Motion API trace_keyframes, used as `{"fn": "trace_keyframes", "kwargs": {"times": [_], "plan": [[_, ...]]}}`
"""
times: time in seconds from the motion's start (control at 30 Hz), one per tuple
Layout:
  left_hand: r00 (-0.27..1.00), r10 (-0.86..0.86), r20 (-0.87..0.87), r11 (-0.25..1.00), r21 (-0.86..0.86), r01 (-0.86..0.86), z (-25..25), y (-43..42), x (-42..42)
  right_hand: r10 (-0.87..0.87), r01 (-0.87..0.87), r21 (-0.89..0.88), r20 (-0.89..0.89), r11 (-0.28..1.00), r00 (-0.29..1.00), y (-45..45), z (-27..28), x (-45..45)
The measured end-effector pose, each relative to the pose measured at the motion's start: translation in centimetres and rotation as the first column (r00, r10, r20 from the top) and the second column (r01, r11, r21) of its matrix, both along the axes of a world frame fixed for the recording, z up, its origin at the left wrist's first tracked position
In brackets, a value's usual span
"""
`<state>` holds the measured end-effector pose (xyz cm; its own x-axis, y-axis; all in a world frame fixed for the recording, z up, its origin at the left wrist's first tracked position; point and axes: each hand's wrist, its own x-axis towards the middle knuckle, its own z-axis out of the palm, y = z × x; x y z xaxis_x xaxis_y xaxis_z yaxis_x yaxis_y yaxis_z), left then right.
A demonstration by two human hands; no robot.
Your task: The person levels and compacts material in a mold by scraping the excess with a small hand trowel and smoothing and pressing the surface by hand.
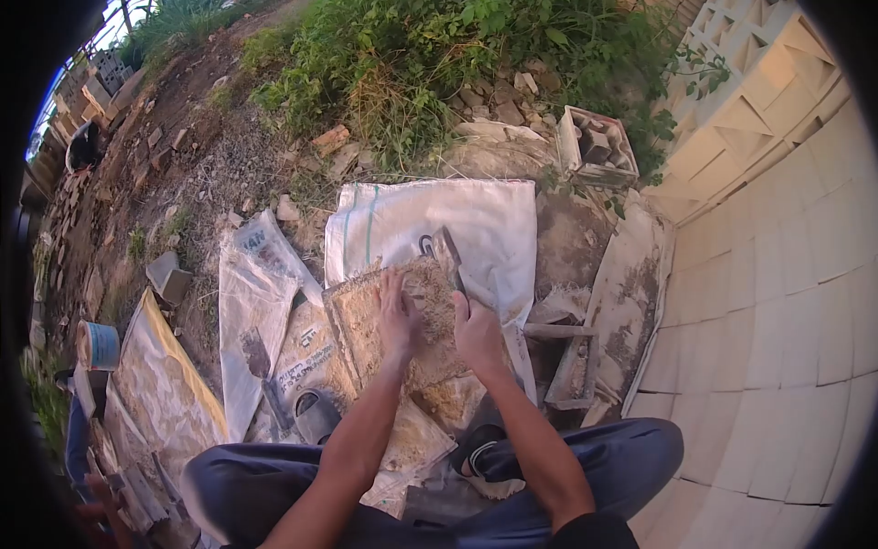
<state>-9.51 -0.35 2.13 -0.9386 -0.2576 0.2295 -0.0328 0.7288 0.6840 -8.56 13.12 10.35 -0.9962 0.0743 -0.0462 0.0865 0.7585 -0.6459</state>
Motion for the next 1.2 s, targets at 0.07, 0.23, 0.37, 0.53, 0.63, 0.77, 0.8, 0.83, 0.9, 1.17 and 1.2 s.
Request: {"fn": "trace_keyframes", "kwargs": {"times": [0.07, 0.23, 0.37, 0.53, 0.63, 0.77, 0.8, 0.83, 0.9, 1.17, 1.2], "plan": [[0.956, 0.233, -0.176, 0.973, 0.043, -0.229, -2.0, 0.3, 0.0, -0.045, 0.038, -0.108, -0.063, 0.993, 0.997, -0.4, -0.2, 0.4], [0.999, 0.047, -0.004, 0.999, 0.002, -0.047, -1.0, 0.2, 0.2, -0.007, -0.005, 0.203, 0.058, 0.979, 0.998, -0.7, -6.6, 2.2], [0.998, 0.055, -0.020, 0.978, 0.205, -0.050, -1.3, -0.1, -0.1, 0.032, -0.044, 0.118, 0.097, 0.992, 0.995, -0.3, -3.0, 0.5], [0.955, 0.220, -0.201, 0.901, 0.417, -0.120, -1.6, 0.0, 0.1, -0.052, 0.052, 0.029, -0.019, 0.998, 0.998, -1.4, -3.2, 3.3], [0.951, 0.204, -0.232, 0.856, 0.513, -0.058, -2.0, -0.5, -0.3, -0.097, 0.074, 0.165, 0.138, 0.984, 0.986, -0.4, -6.5, 5.8], [0.971, 0.138, -0.193, 0.832, 0.555, -0.008, -1.7, -1.2, 0.3, 0.019, -0.017, -0.013, 0.128, 1.000, 0.992, 1.7, -3.7, 5.0], [0.992, 0.075, -0.102, 0.975, 0.214, -0.052, -1.7, -1.7, 1.1, 0.010, -0.009, -0.014, 0.133, 1.000, 0.991, 1.7, -2.5, 5.4], [0.999, 0.050, 0.005, 0.986, -0.158, -0.049, -1.9, -2.3, 1.8, -0.018, 0.020, -0.054, 0.040, 0.998, 0.999, 1.8, -1.7, 5.7], [0.996, 0.065, 0.064, 0.968, -0.248, -0.047, -2.6, -2.8, 4.4, -0.062, 0.058, -0.091, -0.036, 0.994, 0.997, 2.7, -3.7, 7.6], [0.990, 0.051, 0.131, 0.925, -0.380, 0.003, -1.4, -3.1, 7.4, -0.056, 0.066, -0.131, 0.080, 0.989, 0.995, 4.3, -2.8, 9.1], [0.989, 0.055, 0.139, 0.924, -0.381, 0.003, -1.3, -3.0, 8.0, -0.068, 0.080, -0.124, 0.101, 0.989, 0.993, 4.3, -2.1, 9.4]]}}
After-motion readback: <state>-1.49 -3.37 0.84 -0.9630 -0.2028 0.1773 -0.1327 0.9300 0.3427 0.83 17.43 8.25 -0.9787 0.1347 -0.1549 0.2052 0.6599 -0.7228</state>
